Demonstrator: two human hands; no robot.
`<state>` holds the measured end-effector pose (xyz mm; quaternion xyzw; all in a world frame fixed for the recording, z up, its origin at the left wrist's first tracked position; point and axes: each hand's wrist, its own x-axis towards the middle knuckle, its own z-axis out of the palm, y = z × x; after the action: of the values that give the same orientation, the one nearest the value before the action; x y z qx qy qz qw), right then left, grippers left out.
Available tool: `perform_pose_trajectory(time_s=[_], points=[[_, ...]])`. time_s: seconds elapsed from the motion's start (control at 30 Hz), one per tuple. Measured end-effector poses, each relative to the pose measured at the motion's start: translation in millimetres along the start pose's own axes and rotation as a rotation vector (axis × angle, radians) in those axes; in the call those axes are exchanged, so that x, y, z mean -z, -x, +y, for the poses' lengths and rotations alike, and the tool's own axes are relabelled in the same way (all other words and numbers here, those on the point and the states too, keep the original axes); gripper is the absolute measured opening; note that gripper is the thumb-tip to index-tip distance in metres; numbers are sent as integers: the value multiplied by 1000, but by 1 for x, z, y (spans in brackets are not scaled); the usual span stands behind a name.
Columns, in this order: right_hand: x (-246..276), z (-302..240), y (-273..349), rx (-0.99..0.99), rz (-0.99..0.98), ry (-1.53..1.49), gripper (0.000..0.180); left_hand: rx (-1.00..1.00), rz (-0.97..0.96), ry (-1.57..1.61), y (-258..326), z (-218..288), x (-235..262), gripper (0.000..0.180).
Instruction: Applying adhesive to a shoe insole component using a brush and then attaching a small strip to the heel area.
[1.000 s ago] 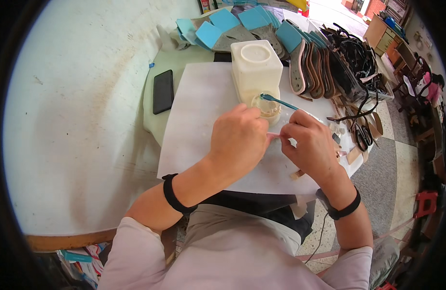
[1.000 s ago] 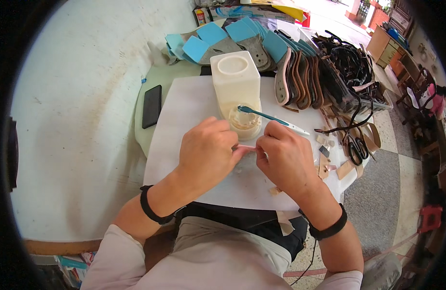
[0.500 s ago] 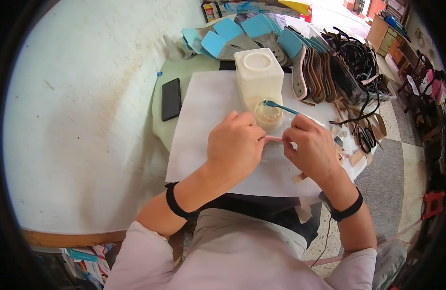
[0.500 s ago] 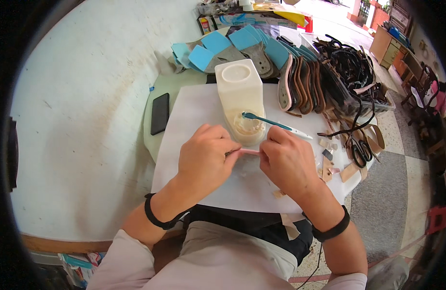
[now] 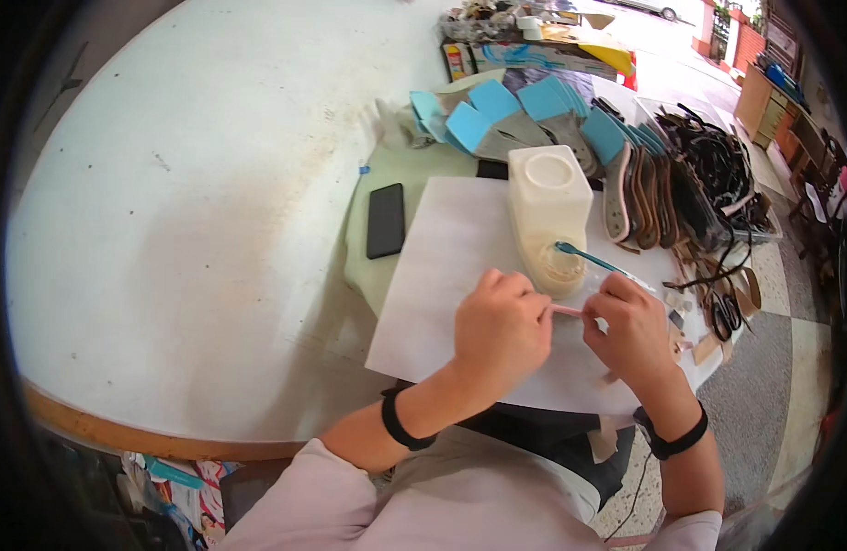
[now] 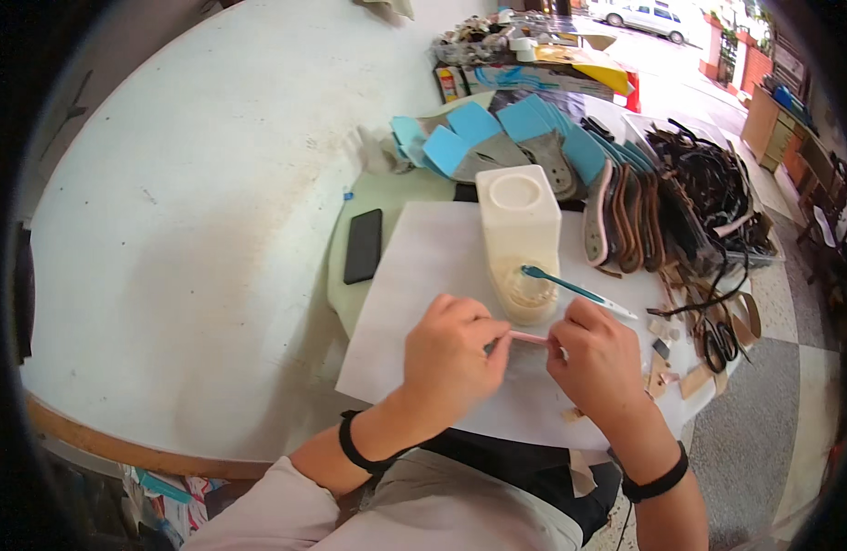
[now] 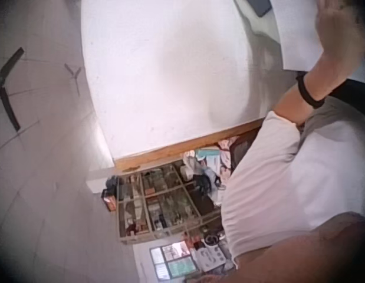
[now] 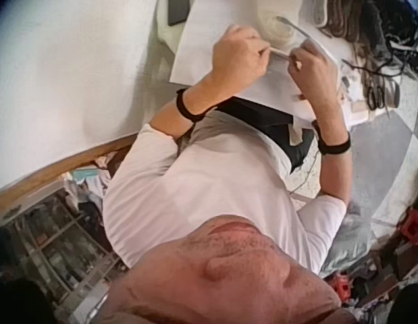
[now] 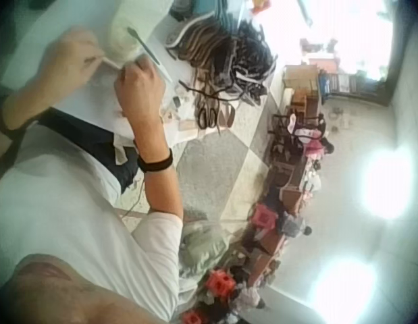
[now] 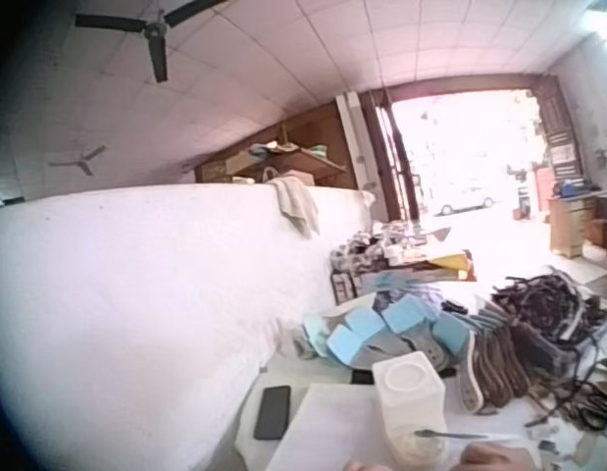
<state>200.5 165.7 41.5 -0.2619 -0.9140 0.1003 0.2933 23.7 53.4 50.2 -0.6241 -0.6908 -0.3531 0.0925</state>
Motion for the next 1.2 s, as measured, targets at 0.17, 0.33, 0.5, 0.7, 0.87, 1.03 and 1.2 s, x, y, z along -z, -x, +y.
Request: perform_pose_trajectory(time_s=[0.17,0.33,0.5,0.7,0.87,1.03,1.2], points=[[-1,-2,-1,-3,2,-18,10,22,-71,1,-3,-1,2,7],[-2,0,0,-2,9,-36,13,-132,-59,-7,-11,11,-3,9],[2,-2,0,3,-3,-22,12,-306,-289,31,-20,14,-13,6],[0,1,1,-2,-21,-21,12,-317,-297,46,-23,7,-17,5],[3,-2,0,3,-40,-27,12,-305,-272,110,-21,-1,-25,4],[6,-1,0,10,-48,-18,12,-296,-243,120,-19,0,-33,4],[15,1,0,-110,-77,-66,11,-298,-192,89,-16,4,-34,5]])
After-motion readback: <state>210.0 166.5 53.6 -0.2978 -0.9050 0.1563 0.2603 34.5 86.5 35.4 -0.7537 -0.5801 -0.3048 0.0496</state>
